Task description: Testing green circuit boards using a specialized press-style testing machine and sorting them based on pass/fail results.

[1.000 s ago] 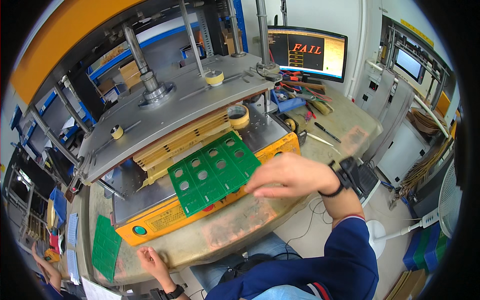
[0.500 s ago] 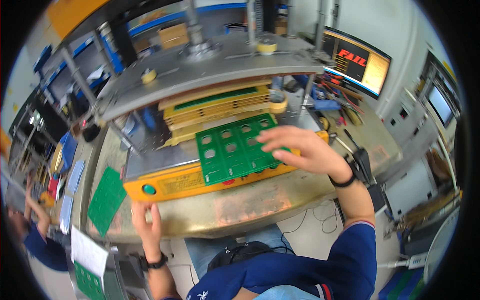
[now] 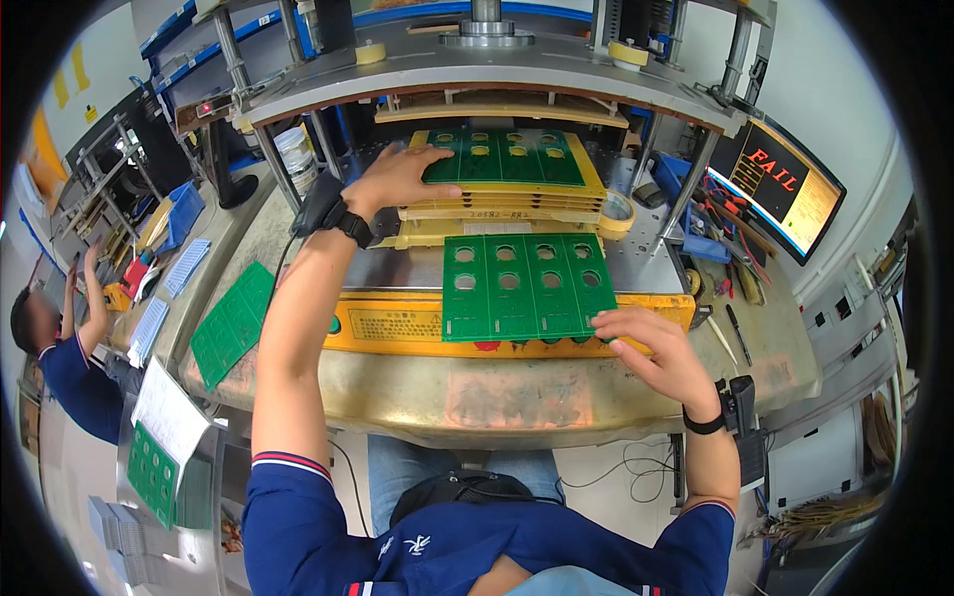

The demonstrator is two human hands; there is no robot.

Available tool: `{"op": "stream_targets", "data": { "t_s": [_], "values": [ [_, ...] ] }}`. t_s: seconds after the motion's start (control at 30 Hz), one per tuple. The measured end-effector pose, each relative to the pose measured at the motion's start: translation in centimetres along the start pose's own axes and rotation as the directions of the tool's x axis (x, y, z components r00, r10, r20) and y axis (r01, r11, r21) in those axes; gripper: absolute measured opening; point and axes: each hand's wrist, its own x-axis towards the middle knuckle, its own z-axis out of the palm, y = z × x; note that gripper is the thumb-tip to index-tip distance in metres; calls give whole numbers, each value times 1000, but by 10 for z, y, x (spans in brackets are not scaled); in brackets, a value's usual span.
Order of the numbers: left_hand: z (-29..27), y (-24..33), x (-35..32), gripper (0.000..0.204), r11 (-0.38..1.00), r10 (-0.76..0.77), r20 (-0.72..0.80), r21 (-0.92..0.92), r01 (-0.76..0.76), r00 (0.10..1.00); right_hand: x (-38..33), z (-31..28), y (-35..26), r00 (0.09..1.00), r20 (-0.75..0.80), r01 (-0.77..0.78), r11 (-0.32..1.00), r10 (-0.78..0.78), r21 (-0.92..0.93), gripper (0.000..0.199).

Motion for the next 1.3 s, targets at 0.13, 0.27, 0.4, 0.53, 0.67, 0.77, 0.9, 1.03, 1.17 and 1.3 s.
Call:
{"op": "stream_targets", "data": {
  "t_s": [0.13, 0.27, 0.4, 0.53, 0.67, 0.77, 0.9, 1.03, 1.17, 1.3],
  "values": [
    [1, -8, 13, 79, 961, 211, 76, 165, -221, 975, -21, -5, 13, 992, -19, -127, 991, 128, 41, 17],
    [9, -17, 15, 73, 973, 183, 13, 141, -183, 983, -21, -1, 20, 985, -34, -166, 984, 168, 72, 17],
    [3, -16, 8, 63, 970, 218, -159, 148, -195, 963, 3, 9, 31, 997, -54, -65, 997, 63, -35, 27],
    [-15, 2, -47, 62, 951, 250, -326, 259, -169, 912, 25, 26, 34, 995, 95, 13, 910, 29, -414, 60],
    [-44, 20, -175, 67, 975, 140, -344, 212, -69, 929, 24, 28, 35, 992, 109, 1, 843, 68, -537, 65],
    [-62, 19, -293, 74, 979, -102, -320, 138, 152, 942, 23, 30, 39, 990, 131, 24, 842, 56, -540, 71],
    [-75, -5, -415, 67, 859, -392, -386, 172, 483, 835, 22, 26, 43, 977, 139, -90, 905, 161, -415, 71],
    [-69, -60, -466, 59, 752, -496, -423, 229, 619, 759, 26, 19, 44, 972, 110, -183, 963, 208, -200, 72],
    [-37, -110, -475, 53, 711, -547, -384, 255, 655, 744, 27, 3, 31, 976, 54, -199, 960, 213, -198, 66],
    [-14, -125, -476, 57, 697, -637, -141, 317, 644, 758, 26, -21, 26, 983, 20, -176, 965, 184, -196, 67]
  ]
}}
